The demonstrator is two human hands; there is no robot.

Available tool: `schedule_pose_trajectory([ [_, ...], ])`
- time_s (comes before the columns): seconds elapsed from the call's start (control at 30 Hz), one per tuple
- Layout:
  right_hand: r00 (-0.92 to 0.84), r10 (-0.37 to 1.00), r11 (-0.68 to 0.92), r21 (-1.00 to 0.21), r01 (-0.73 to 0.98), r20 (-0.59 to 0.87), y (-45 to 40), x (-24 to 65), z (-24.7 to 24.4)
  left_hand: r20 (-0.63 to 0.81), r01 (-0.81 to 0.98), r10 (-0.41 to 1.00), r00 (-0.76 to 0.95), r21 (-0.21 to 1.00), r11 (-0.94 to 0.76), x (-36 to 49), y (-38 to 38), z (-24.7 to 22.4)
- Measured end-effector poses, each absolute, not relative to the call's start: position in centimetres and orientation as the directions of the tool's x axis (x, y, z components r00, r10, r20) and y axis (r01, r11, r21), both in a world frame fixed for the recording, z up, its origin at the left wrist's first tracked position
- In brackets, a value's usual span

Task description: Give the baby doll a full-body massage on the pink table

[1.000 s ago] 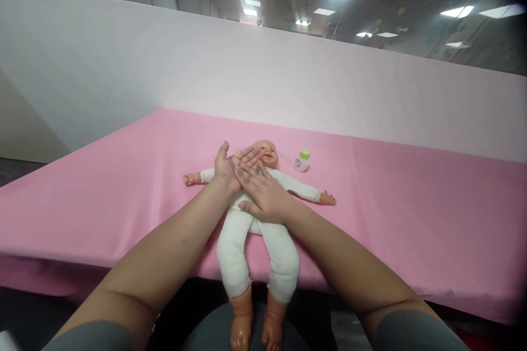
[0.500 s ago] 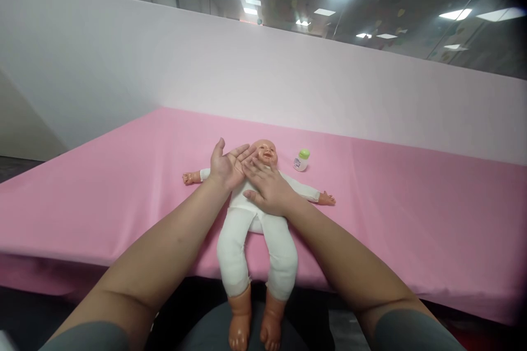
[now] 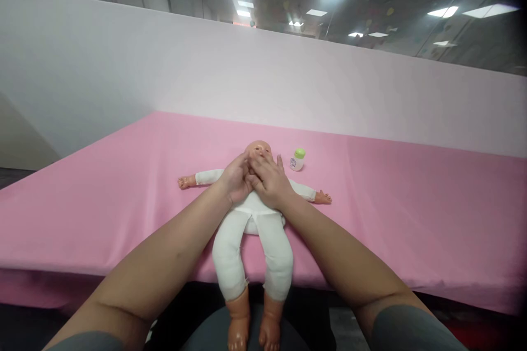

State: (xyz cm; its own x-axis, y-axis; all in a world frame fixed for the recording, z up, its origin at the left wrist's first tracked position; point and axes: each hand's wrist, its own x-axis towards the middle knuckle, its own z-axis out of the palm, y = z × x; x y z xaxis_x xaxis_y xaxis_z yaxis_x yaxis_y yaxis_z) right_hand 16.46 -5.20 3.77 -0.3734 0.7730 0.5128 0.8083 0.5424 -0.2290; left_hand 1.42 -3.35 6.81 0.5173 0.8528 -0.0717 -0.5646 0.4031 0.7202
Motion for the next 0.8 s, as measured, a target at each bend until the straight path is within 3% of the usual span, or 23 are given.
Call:
schedule_pose_trajectory([
  [0.17, -0.195, 0.766, 0.503, -0.382, 0.776, 0.613, -4.0, 18.6, 3.6, 0.024, -0.413, 0.865, 0.502, 0.885, 0.216, 0.9, -3.3, 6.0],
  [0.43, -0.305, 0.787, 0.569, -0.438, 0.696, 0.536, -4.7, 18.3, 4.0, 0.106, -0.431, 0.912, 0.397, 0.899, 0.083, 0.6, -2.3, 5.1],
  [0.6, -0.299, 0.771, 0.588, -0.447, 0.674, 0.562, -4.7, 18.2, 3.8, 0.136, -0.471, 0.931, 0.338, 0.881, 0.042, 0.9, -2.6, 5.3],
  [0.8, -0.235, 0.766, 0.594, -0.521, 0.612, 0.598, -4.6, 18.0, 3.4, 0.154, -0.395, 0.924, 0.351, 0.919, -0.003, 1.0, -2.7, 5.3],
])
